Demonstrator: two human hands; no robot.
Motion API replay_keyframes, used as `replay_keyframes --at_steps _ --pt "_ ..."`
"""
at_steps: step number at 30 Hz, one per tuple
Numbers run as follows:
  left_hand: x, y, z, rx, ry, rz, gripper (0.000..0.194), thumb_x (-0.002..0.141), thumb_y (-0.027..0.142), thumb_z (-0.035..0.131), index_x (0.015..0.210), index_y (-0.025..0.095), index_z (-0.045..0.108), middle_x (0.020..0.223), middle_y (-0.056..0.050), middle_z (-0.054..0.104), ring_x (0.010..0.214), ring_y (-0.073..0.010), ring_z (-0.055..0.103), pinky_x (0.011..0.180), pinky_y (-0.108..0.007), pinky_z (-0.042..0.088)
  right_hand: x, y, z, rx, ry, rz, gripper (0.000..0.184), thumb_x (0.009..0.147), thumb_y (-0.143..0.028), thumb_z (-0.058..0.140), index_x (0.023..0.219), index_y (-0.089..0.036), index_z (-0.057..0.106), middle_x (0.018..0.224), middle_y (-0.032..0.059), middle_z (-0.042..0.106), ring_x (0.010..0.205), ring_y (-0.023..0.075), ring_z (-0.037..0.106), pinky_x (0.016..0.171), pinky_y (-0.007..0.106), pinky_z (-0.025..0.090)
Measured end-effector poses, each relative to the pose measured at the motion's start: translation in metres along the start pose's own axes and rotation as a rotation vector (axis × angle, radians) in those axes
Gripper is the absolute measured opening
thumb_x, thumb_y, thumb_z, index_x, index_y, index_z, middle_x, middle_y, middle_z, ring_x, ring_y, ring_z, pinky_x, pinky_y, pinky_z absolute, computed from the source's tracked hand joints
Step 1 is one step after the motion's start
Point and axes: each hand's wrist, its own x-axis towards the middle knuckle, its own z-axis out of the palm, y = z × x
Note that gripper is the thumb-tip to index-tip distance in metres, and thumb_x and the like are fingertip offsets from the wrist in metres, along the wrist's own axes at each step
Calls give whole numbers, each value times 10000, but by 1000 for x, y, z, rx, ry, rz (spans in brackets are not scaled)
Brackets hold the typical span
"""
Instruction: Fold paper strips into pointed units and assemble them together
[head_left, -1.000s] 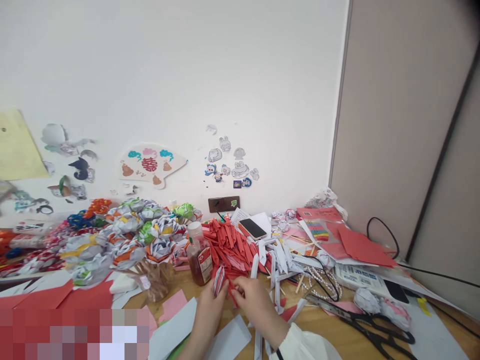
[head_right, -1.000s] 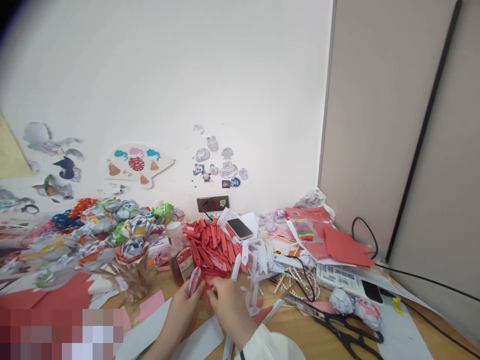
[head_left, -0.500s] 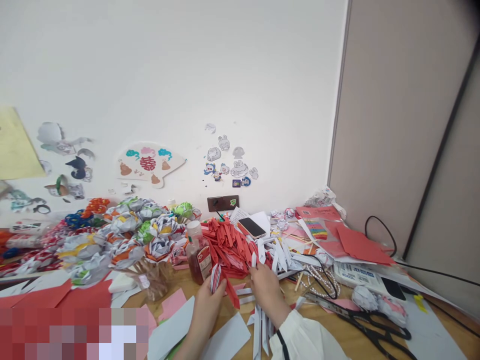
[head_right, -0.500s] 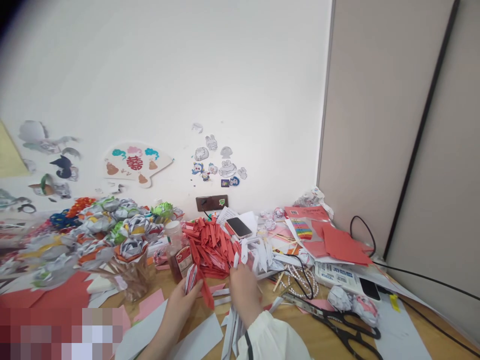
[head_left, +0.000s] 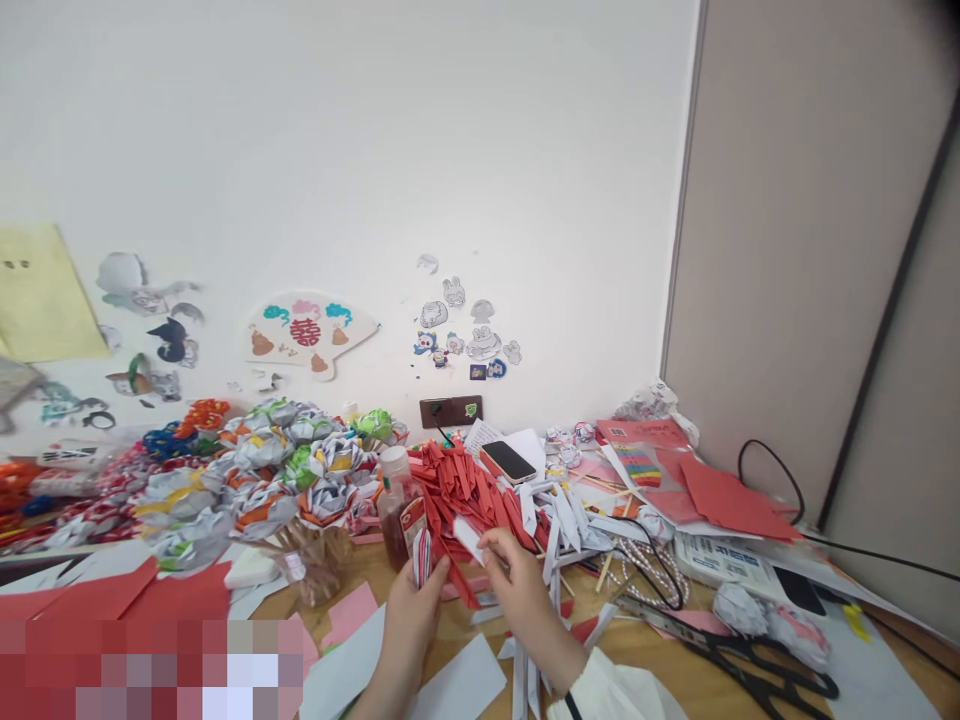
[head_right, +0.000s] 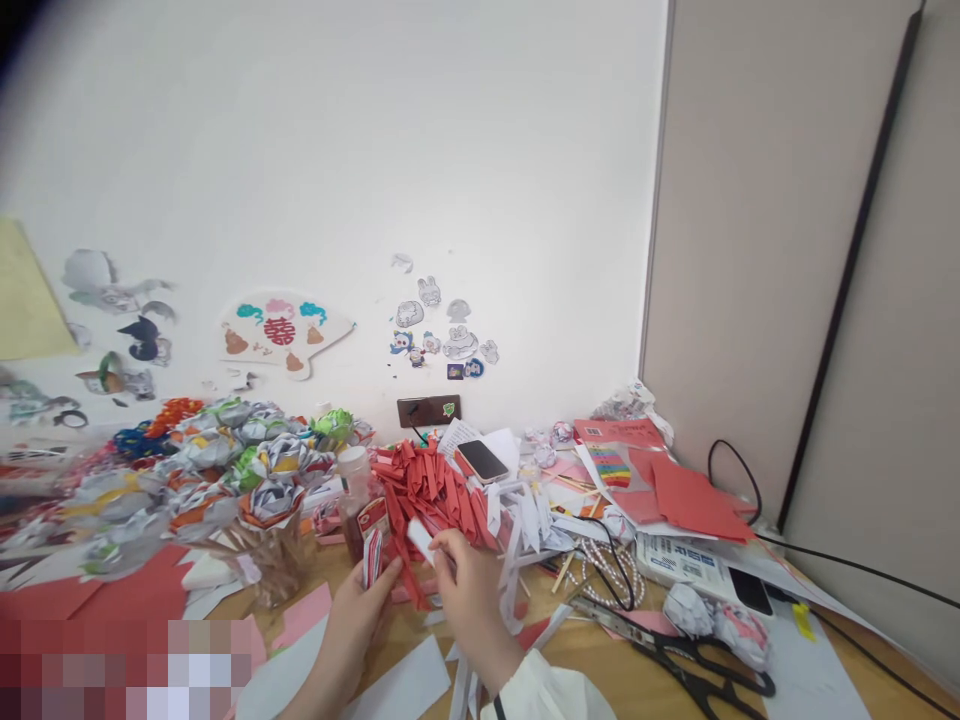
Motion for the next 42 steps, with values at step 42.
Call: replay_keyframes --at_steps 42 --pt "-12 10 6 14 -82 28 374 498 382 722 785 147 676 844 -95 720 853 -287 625 774 -366 465 -14 5 31 -91 58 94 290 852 -226 345 701 -154 582 690 48 606 656 147 538 597 219 361"
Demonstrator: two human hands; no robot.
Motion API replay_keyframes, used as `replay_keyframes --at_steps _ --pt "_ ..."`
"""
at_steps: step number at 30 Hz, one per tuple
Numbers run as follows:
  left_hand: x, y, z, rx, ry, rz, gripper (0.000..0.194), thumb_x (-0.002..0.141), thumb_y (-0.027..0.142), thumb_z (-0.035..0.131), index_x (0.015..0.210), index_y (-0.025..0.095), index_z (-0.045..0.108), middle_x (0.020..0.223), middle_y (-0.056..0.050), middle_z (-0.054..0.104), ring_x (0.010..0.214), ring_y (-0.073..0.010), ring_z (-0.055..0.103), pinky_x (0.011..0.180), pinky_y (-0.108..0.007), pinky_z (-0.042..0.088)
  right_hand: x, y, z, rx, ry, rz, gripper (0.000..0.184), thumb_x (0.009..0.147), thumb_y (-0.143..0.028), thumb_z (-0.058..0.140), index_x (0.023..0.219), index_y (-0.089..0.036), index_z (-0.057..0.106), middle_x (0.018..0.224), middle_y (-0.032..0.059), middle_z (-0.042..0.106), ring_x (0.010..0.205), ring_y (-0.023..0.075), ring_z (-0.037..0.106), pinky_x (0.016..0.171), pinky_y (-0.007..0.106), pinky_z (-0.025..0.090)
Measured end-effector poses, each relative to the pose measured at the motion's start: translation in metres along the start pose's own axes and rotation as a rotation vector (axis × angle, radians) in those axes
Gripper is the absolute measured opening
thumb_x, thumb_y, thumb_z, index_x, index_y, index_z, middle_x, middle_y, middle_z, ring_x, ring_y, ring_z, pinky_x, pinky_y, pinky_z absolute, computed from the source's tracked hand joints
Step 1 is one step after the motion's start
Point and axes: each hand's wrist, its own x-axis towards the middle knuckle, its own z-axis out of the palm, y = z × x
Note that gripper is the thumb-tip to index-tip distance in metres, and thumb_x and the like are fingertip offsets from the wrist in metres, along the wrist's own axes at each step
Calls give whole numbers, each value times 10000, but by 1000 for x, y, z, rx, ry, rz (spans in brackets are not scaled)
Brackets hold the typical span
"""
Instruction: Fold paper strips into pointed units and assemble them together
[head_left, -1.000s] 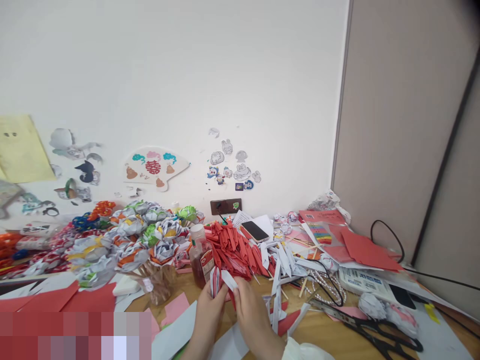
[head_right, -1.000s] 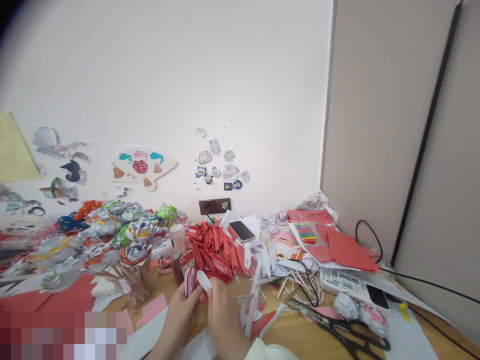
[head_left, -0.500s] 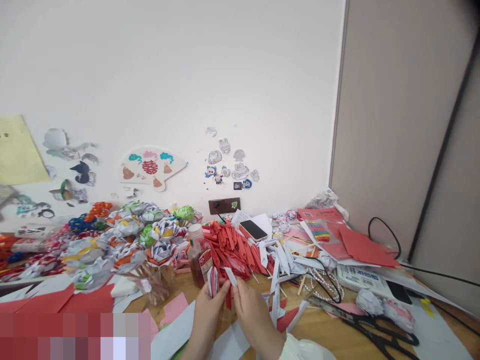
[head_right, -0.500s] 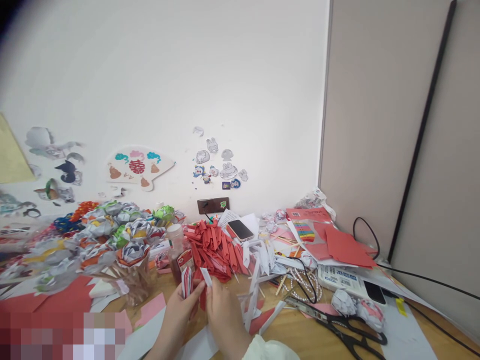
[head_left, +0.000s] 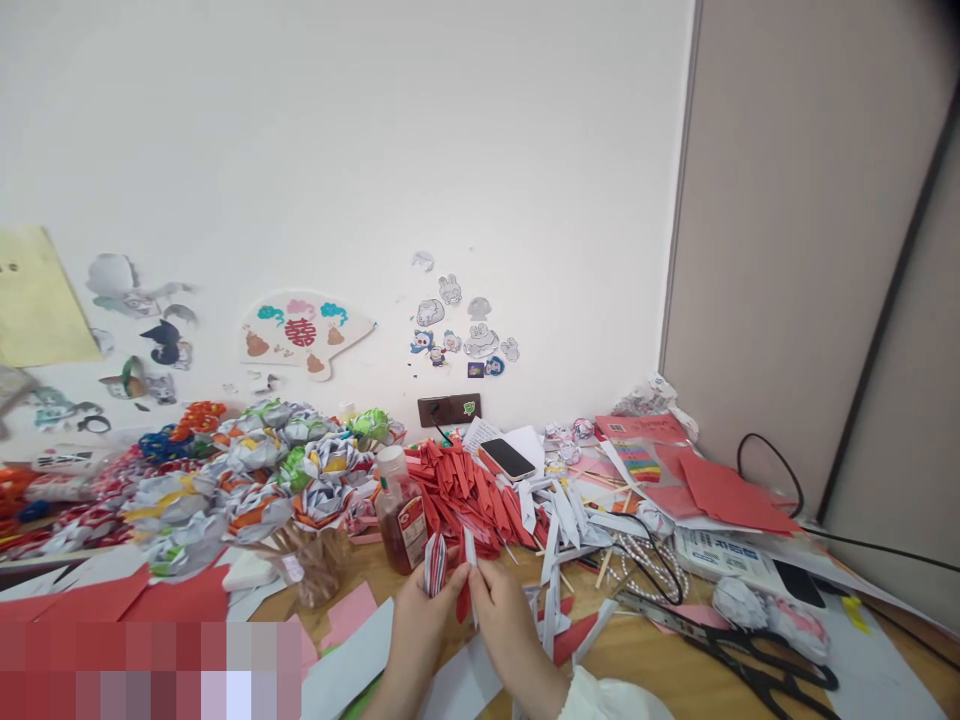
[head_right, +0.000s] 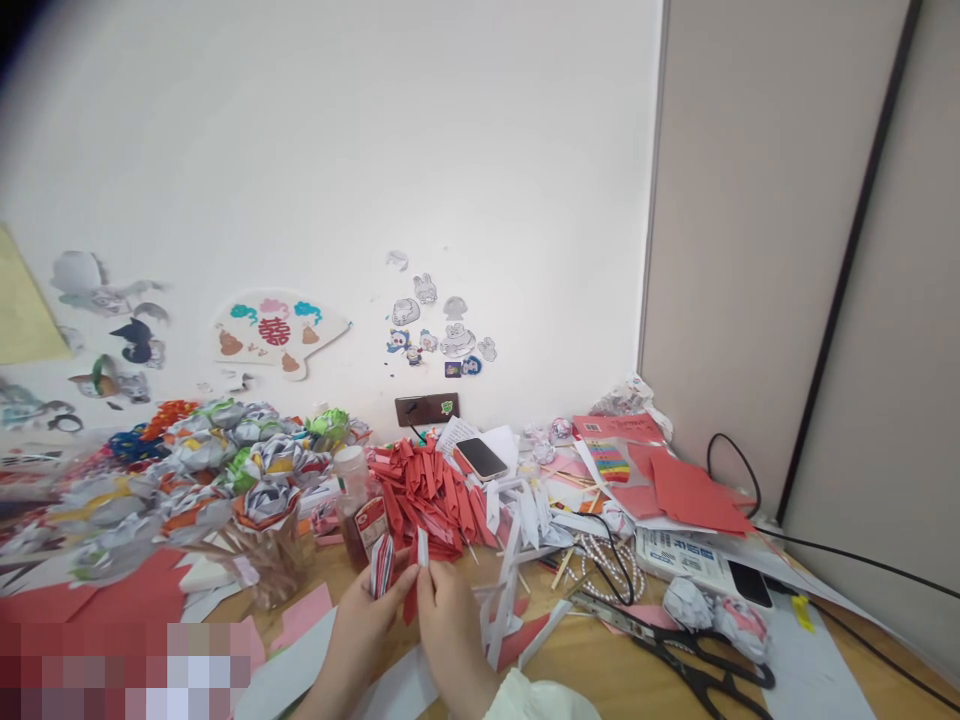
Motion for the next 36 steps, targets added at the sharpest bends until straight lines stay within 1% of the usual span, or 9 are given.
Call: replay_keyframes --at_steps 6,11,15,19,23,27,29,32,36 --pt "-1 -2 4 -243 -154 -125 413 445 385 770 739 129 636 599 -34 677 579 -179 615 525 -242 452 5 1 -2 46 -61 -41 241 822 -184 382 742 -148 607 747 53 593 701 146 532 642 222 377" --pt "-5 -3 6 -314 -181 -174 392 504 477 719 640 140 572 285 110 391 259 -22 273 319 -154 198 7 0 -7 71 -105 -89 297 832 -280 407 687 -147 630 650 22 571 645 143 518 626 226 385" --pt "-5 -1 7 -304 -136 -192 406 470 491 726 588 152 536 286 112 385 268 -13 240 318 -151 161 7 2 -6 112 -134 -142 291 834 -265 400 724 -147 642 648 18 588 606 136 511 634 235 403" --pt "-3 -7 9 -314 -124 -194 431 452 487 737 646 147 556 339 89 454 290 -28 306 324 -156 191 5 -1 -6 126 -131 -183 271 823 -181 396 967 -168 625 827 57 640 757 165 563 741 268 426" --pt "-1 -14 10 -304 -136 -190 477 475 523 712 727 146 565 289 117 390 259 -23 249 318 -158 161 0 -3 -7 87 -132 -199 444 827 -139 359 1267 -191 393 1090 101 575 1004 187 521 867 314 394" --pt "-2 -14 11 -323 -131 -194 478 463 520 719 710 145 554 283 121 386 256 -18 237 313 -153 133 -4 -3 -5 85 -202 -229 509 835 -124 325 1332 -208 261 1158 106 525 1049 186 494 894 338 385" --pt "-3 -11 12 -329 -121 -202 485 443 508 733 705 141 554 316 106 434 267 -20 274 317 -150 157 -4 -3 -4 151 -198 -198 546 817 -117 352 1339 -216 228 1094 90 552 1007 181 517 874 338 405" --pt "-5 -7 12 -350 -82 -209 505 418 491 750 724 144 547 357 89 490 289 -24 317 334 -147 202 -2 -2 -3 358 -196 -85 550 798 -118 378 1315 -214 218 815 15 578 747 152 590 705 297 484" --pt "-6 -9 12 -369 -126 -245 479 467 483 734 753 152 539 252 136 348 259 -13 217 322 -144 147 1 4 -2 458 -190 -55 370 754 -100 418 1110 -197 389 667 -44 513 612 130 575 605 250 473"
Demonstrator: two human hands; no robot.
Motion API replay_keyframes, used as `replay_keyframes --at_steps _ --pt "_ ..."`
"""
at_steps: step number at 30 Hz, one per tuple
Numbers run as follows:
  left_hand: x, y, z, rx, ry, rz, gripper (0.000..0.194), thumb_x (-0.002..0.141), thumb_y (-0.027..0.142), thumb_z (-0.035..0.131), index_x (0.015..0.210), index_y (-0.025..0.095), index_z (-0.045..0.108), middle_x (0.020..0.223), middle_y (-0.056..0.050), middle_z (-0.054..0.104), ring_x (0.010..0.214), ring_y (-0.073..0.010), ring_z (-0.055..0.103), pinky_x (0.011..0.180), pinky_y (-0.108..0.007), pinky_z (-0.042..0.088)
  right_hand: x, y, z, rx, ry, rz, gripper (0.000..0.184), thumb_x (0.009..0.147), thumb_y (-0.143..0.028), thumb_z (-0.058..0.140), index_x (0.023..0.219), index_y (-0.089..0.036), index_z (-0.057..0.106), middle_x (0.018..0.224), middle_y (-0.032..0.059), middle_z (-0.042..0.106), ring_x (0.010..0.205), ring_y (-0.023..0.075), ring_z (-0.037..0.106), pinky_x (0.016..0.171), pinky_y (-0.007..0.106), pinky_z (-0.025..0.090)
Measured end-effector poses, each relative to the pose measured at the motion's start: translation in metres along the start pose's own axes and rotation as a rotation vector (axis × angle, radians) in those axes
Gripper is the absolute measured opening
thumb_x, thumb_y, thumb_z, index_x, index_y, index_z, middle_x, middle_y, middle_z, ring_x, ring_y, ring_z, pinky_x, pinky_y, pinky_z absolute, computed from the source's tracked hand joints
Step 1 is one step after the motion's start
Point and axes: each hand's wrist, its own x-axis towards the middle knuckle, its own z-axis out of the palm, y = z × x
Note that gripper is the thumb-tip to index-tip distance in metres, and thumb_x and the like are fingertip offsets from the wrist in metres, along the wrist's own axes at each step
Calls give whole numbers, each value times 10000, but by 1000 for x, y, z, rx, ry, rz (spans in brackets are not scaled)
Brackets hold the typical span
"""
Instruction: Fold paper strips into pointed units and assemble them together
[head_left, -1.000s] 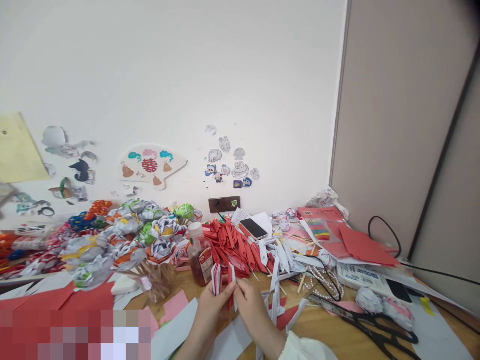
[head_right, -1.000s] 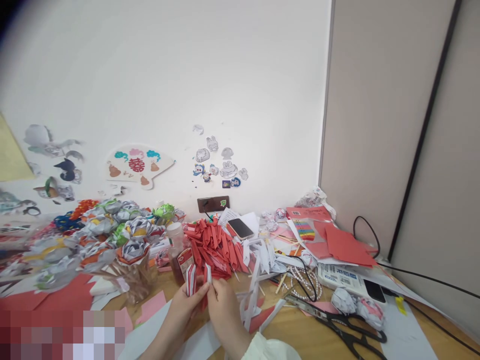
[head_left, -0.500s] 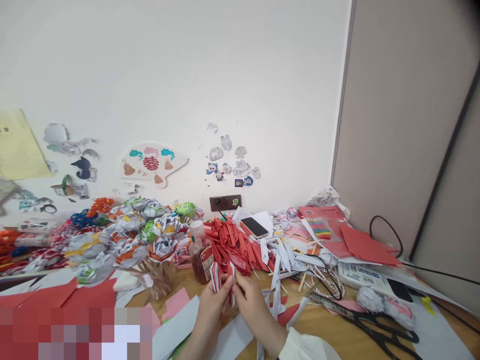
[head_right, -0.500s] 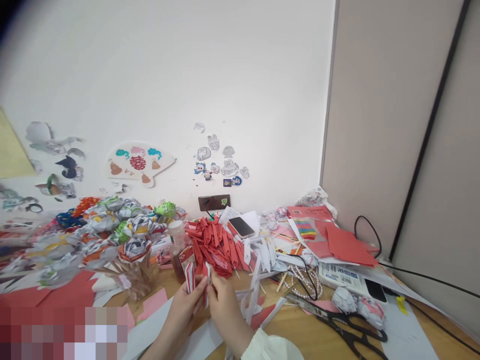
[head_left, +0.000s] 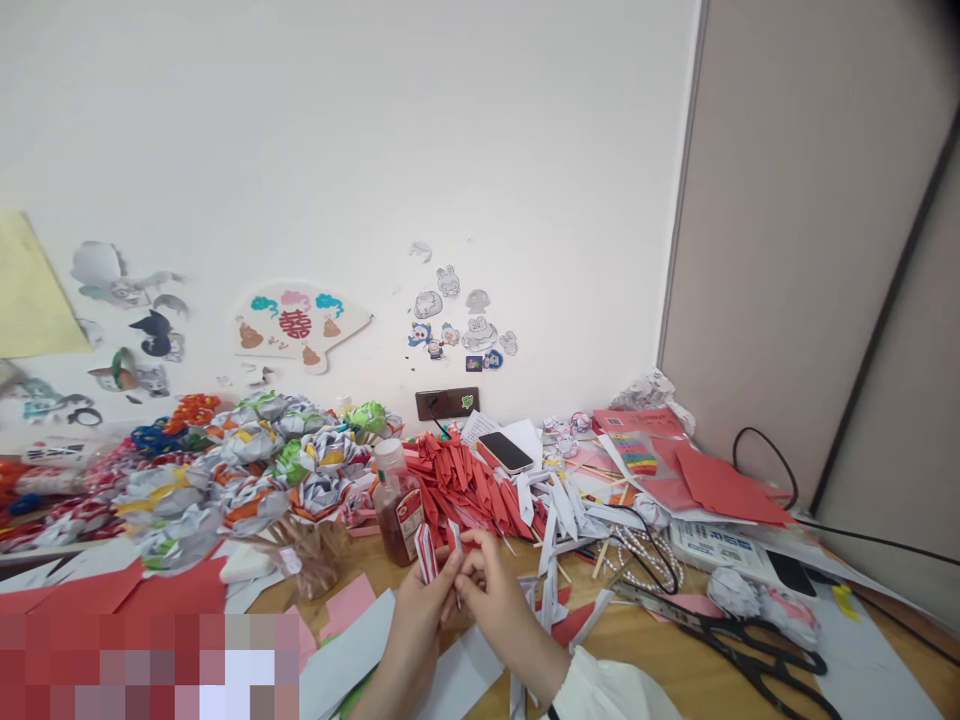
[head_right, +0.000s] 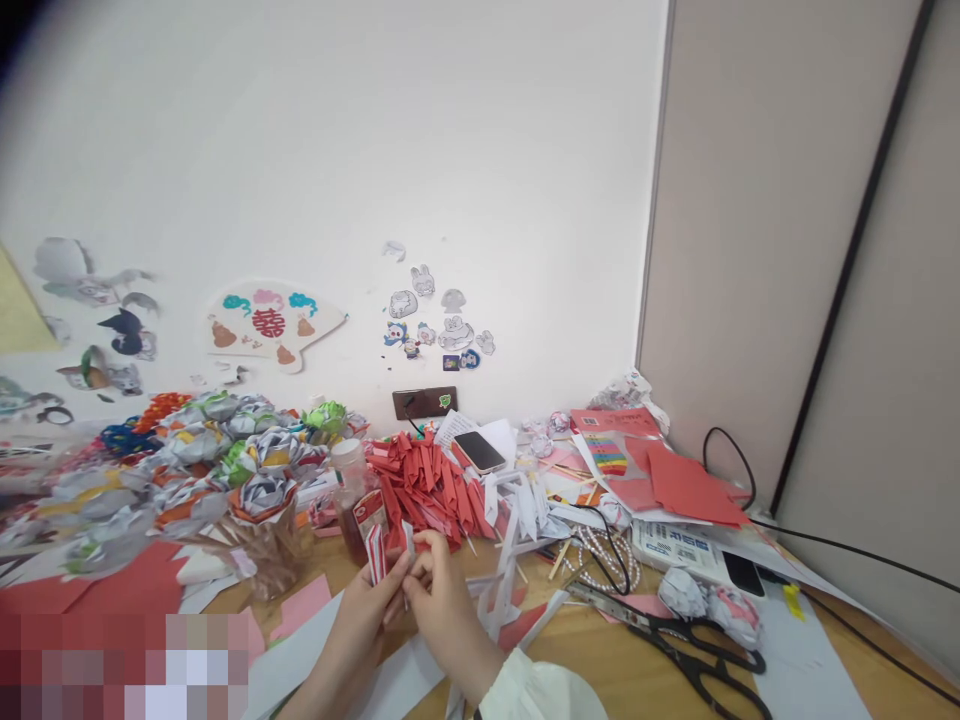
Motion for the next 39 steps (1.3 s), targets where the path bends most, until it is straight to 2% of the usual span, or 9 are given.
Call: replay_keyframes --at_steps 2,6,9,12,15,18,23,34,39 --pt "1 -1 -1 13 -25 -14 471 473 488 728 736 148 539 250 132 344 261 -12 208 318 -144 138 1 3 -1 -35 -6 3 296 738 -93 426 1017 -193 435 661 -43 521 614 130 577 593 240 462" --pt "3 -3 -4 25 -36 -6 462 482 537 700 663 155 513 247 125 346 259 -13 215 308 -138 148 5 4 -4 -128 -108 43 261 721 -90 428 951 -178 514 659 -34 540 604 123 580 559 213 442" --pt "7 -5 -8 45 -15 3 448 511 556 674 650 169 494 246 124 354 238 -20 223 288 -139 151 12 -2 -17 -300 -28 43 257 729 -99 431 944 -170 552 737 2 587 680 138 582 615 231 446" --pt "11 -8 -12 78 2 1 441 537 562 654 646 167 494 246 122 355 222 -26 232 277 -144 153 18 -6 -39 -727 194 15 242 734 -65 431 893 -168 583 858 58 604 822 178 561 722 276 419" --pt "14 -11 -14 111 7 10 455 541 582 637 632 158 500 245 113 360 221 -30 245 277 -147 159 24 -3 -58 -1211 240 79 244 735 -14 433 816 -146 622 865 116 599 860 218 537 704 298 399" --pt "14 -10 -13 135 -1 8 471 534 600 626 637 153 519 231 105 362 222 -33 239 276 -147 156 28 3 -64 -1442 231 144 267 748 17 417 853 -118 622 857 139 603 832 226 544 654 297 396" --pt "7 -3 -6 150 -28 -8 490 524 616 619 646 147 548 228 88 383 231 -32 225 281 -145 138 32 10 -61 -1495 276 175 259 749 33 410 862 -76 617 869 175 593 843 254 539 647 325 391" --pt "11 -7 -7 179 -12 -43 531 473 644 621 636 142 576 214 85 367 220 -40 229 273 -156 138 33 8 -60 -1449 234 88 185 785 -59 462 867 -146 603 856 115 611 841 236 535 675 325 356" --pt "9 -6 -6 197 -40 -46 511 485 640 618 603 146 556 211 84 367 214 -38 223 272 -157 137 36 11 -61 -1427 232 102 177 769 -71 479 868 -125 615 836 132 621 833 249 535 668 331 349"
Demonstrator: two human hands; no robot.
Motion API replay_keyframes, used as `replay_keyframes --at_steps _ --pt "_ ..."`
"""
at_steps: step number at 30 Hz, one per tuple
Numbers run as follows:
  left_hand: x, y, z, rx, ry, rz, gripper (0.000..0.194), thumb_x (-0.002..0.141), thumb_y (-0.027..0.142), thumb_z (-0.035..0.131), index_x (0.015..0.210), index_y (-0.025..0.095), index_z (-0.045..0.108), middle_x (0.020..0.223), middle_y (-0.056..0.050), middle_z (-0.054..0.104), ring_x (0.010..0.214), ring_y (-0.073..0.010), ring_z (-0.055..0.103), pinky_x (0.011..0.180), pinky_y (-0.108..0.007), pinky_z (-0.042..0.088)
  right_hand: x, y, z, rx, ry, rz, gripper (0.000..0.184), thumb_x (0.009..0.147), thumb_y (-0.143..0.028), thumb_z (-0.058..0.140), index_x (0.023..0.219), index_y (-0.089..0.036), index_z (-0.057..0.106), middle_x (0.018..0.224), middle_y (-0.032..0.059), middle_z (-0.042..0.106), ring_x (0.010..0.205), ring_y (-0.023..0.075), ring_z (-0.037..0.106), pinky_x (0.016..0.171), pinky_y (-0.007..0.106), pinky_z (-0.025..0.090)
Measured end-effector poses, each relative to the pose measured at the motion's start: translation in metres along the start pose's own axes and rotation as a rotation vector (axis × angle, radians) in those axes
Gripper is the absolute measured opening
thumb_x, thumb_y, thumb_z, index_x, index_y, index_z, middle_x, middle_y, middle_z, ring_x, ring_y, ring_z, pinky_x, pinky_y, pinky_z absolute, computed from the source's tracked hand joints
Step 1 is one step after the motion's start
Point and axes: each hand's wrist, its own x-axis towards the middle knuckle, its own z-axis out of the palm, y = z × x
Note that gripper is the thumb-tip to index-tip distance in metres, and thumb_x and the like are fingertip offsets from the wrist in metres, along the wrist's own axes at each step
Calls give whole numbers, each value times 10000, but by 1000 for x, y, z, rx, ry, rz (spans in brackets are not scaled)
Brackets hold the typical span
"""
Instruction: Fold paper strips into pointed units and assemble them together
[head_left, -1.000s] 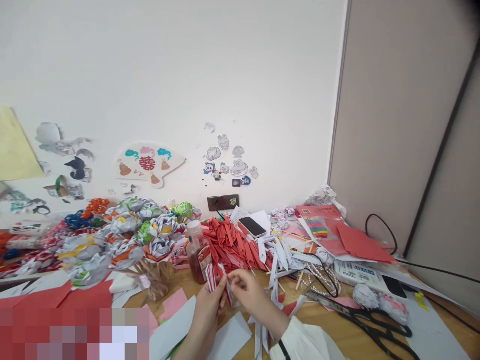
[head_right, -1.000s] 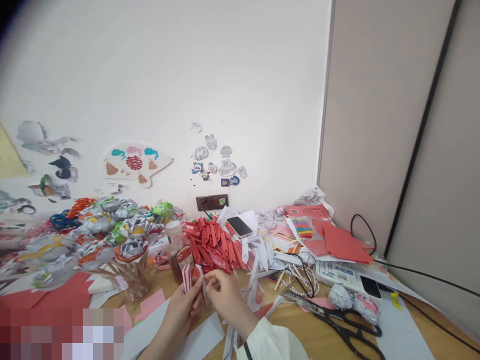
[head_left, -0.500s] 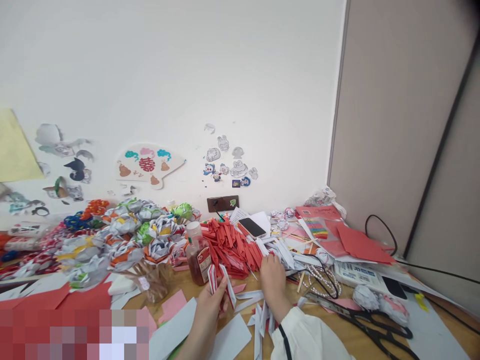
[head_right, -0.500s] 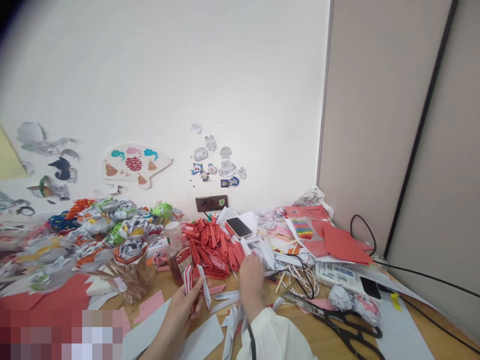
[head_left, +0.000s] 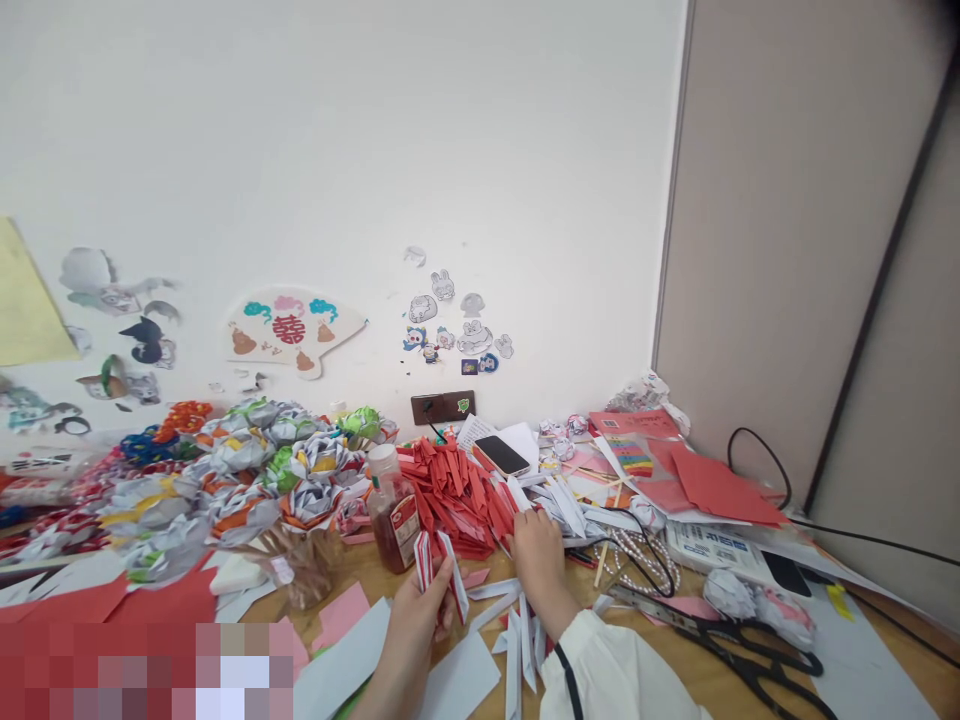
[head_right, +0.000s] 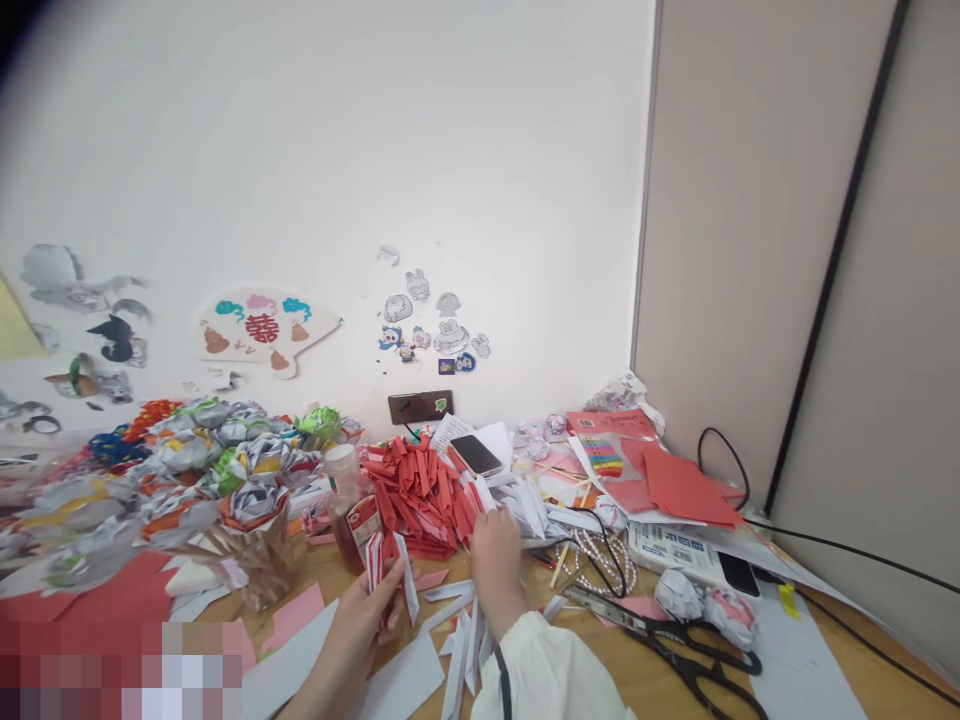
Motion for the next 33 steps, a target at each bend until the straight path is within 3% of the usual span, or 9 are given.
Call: replay_keyframes --at_steps 5,11,14,17,19,23,28,30,33 --pt "-5 3 2 28 -14 36 475 522 610 618 613 147 568 217 89 362 221 -33 224 277 -154 139 0 1 0 26 0 37 199 757 -57 457 830 -128 628 835 135 622 849 247 530 681 333 341" --pt "-4 4 3 16 -11 37 503 495 632 616 592 141 575 206 86 361 211 -34 232 270 -154 133 -2 -2 -9 195 92 41 170 768 -81 442 738 -149 596 758 92 611 798 217 530 699 310 331" --pt "-4 3 3 16 -3 35 512 483 641 616 594 143 570 203 87 360 206 -36 223 267 -160 129 -4 -5 -11 486 127 35 167 777 -93 413 762 -164 563 761 55 601 755 182 535 681 274 352" --pt "-4 2 3 11 -1 34 502 494 636 616 582 145 559 208 87 362 208 -35 224 268 -161 134 -7 -9 -12 847 67 16 150 776 -110 389 786 -172 525 745 21 586 689 151 543 624 236 382" --pt "-3 1 1 2 -9 36 494 529 621 607 612 136 569 216 88 364 214 -36 234 272 -156 141 -11 -13 -14 973 38 -15 142 782 -122 382 800 -177 512 733 7 576 663 143 540 600 228 389" --pt "-2 0 -3 -16 -5 56 445 595 592 582 619 150 539 239 86 388 224 -33 237 282 -149 152 -23 -27 -19 938 60 -106 132 774 -111 419 804 -182 527 746 3 568 689 145 527 637 243 384" --pt "0 3 -8 -60 80 128 449 562 604 600 548 185 441 247 97 390 233 -30 242 285 -142 155 -35 -43 -20 972 43 -324 172 723 -39 479 772 -179 564 821 21 563 802 147 515 723 254 393" --pt "0 4 -9 -81 89 147 457 546 609 607 547 187 434 252 98 396 241 -30 254 289 -139 165 -36 -47 -20 1031 34 -321 187 699 -17 492 746 -176 578 852 29 559 830 146 517 729 250 403" --pt "-1 4 -9 -111 83 162 465 537 611 609 528 188 417 260 90 411 257 -35 291 302 -137 201 -38 -50 -20 1100 -9 -204 191 669 -3 494 691 -170 585 841 34 555 779 143 533 647 226 422"
